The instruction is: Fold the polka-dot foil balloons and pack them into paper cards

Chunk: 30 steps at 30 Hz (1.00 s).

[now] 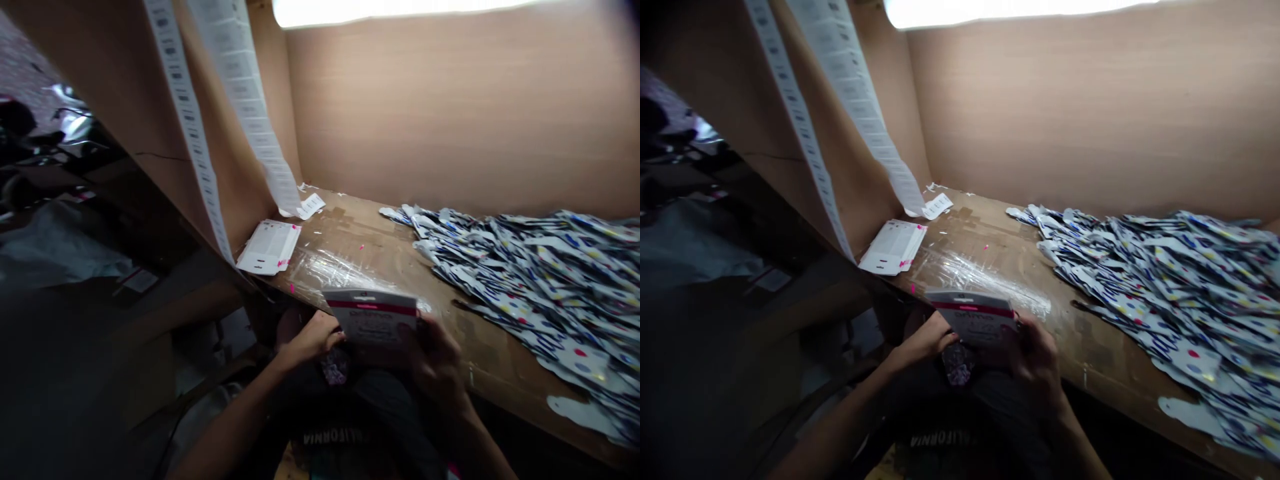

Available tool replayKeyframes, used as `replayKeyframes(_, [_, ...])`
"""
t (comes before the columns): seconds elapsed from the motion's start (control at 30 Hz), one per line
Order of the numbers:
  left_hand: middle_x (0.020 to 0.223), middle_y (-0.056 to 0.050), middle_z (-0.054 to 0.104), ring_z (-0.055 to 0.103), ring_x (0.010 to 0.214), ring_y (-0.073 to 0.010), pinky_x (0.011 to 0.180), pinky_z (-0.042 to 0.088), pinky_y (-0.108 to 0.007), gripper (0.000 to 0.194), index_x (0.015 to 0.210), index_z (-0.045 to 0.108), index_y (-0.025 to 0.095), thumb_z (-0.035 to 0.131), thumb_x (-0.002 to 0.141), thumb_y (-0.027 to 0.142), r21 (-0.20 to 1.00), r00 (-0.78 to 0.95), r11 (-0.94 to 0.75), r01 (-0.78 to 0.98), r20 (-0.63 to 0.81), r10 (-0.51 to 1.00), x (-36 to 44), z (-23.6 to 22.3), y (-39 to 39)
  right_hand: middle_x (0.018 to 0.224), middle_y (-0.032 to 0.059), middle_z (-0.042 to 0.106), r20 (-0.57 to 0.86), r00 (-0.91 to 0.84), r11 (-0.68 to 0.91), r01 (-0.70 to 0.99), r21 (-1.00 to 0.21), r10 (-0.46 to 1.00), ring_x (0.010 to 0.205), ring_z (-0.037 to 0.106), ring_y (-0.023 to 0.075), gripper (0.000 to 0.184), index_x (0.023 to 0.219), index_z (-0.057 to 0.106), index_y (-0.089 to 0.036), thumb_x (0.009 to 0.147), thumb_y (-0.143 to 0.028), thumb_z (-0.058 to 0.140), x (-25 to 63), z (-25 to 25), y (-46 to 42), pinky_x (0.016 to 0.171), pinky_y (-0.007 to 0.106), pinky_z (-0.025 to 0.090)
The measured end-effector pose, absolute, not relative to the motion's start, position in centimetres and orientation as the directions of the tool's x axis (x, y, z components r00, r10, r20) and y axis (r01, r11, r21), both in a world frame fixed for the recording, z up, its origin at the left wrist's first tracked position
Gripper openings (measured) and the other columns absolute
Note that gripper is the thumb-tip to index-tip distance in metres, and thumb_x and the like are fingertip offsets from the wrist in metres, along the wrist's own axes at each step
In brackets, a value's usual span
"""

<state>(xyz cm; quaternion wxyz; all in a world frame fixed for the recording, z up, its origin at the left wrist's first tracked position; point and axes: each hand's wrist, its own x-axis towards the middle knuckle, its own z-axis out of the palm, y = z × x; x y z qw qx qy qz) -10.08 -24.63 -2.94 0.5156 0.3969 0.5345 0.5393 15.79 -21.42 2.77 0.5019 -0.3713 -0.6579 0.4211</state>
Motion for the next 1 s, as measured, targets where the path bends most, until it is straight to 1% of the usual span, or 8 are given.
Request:
replayKeyframes(0.1, [0.094,-0.014,0.079,0.074,0.093,-0.0322,0.083,0.057,-0.04,0.042,0.093,0.08,0.02,0.077,0.078,0.059,0.919,-0.003,0.284,-0.272,-0.296,0.955,-12.6,-1.2,-26.6,0.099,0.0058,0.075,0.682,-0.492,0.825,0.15,-0.545,0.541,0.09,0.07,0.0248,0.02,0.106,0.069,-0.03,0.089,-0.02,0.072,16.1,5.0,-19.4,0.084,0.043,0.056])
replayKeyframes(0.23, [0.111,-0.02,0.077,0.076,0.091,-0.0317,0.081,0.059,-0.04,0.055,0.12,0.074,0.014,0.075,0.082,0.054,0.763,0.201,0.388,-0.516,-0.332,0.922,-16.2,1.4,-29.1,0.114,0.0043,0.075,0.519,-0.853,0.977,-0.068,-0.203,0.048,0.105,0.067,0.0244,0.028,0.118,0.069,-0.033,0.093,-0.02,0.069,12.4,6.8,-16.4,0.097,0.045,0.049])
replayKeyframes(0.37, [0.103,-0.018,0.079,0.076,0.081,-0.0269,0.077,0.061,-0.038,0.053,0.12,0.072,0.012,0.085,0.071,0.029,0.881,-0.163,0.148,-0.449,-0.244,0.956,-22.0,2.3,-26.4,0.122,0.0094,0.071,0.505,-0.855,0.988,0.049,-0.145,0.116,0.106,0.062,0.0247,0.028,0.116,0.071,-0.029,0.098,-0.015,0.054,6.3,5.4,-12.2,0.096,0.044,0.045])
replayKeyframes(0.5, [0.09,-0.012,0.079,0.075,0.081,-0.0261,0.078,0.061,-0.039,0.045,0.114,0.071,0.009,0.074,0.07,0.022,0.991,-0.556,0.132,-0.036,-0.13,0.821,-29.1,1.7,-20.7,0.116,0.0141,0.067,0.557,-0.737,0.923,0.296,-0.244,0.384,0.104,0.057,0.0255,0.023,0.108,0.069,-0.021,0.099,-0.018,0.048,0.0,2.3,-9.2,0.095,0.041,0.044])
replayKeyframes(0.73, [0.111,-0.018,0.076,0.061,0.123,-0.0354,0.103,0.047,-0.04,0.025,0.092,0.074,0.012,0.078,0.069,0.018,0.942,-0.698,0.213,0.26,0.031,0.715,-33.1,0.9,-18.8,0.091,0.0105,0.067,0.197,-0.608,0.558,0.49,-0.67,0.77,0.082,0.057,0.0227,0.018,0.097,0.062,-0.017,0.093,-0.026,0.047,-11.6,-2.4,-9.3,0.077,0.032,0.043])
replayKeyframes(0.83, [0.115,-0.016,0.075,0.064,0.118,-0.0319,0.103,0.045,-0.036,0.022,0.098,0.075,0.014,0.074,0.081,0.028,0.86,-0.698,0.196,0.471,0.227,0.68,-34.2,-0.2,-22.7,0.084,0.0091,0.066,0.104,-0.541,0.417,0.498,-0.76,0.835,0.077,0.056,0.0227,0.02,0.096,0.059,-0.017,0.091,-0.031,0.045,-15.3,-3.2,-8.8,0.071,0.031,0.043])
replayKeyframes(0.9, [0.106,-0.012,0.076,0.07,0.102,-0.0271,0.093,0.05,-0.033,0.028,0.104,0.075,0.015,0.063,0.093,0.038,0.838,-0.736,0.231,0.495,0.262,0.625,-36.0,-2.2,-26.5,0.083,0.0068,0.066,0.063,-0.561,0.393,0.491,-0.777,0.826,0.075,0.056,0.0217,0.024,0.1,0.058,-0.018,0.092,-0.035,0.043,-16.8,-3.7,-8.4,0.068,0.03,0.045])
replayKeyframes(1.0, [0.099,-0.011,0.077,0.072,0.085,-0.0202,0.078,0.051,-0.027,0.037,0.108,0.073,0.012,0.049,0.101,0.039,0.879,-0.875,0.4,0.258,0.038,0.482,-39.6,-7.1,-33.3,0.078,0.0015,0.063,0.009,-0.64,0.332,0.386,-0.861,0.768,0.068,0.053,0.0183,0.026,0.105,0.056,-0.02,0.091,-0.041,0.05,-17.4,-4.9,-7.1,0.065,0.03,0.046])
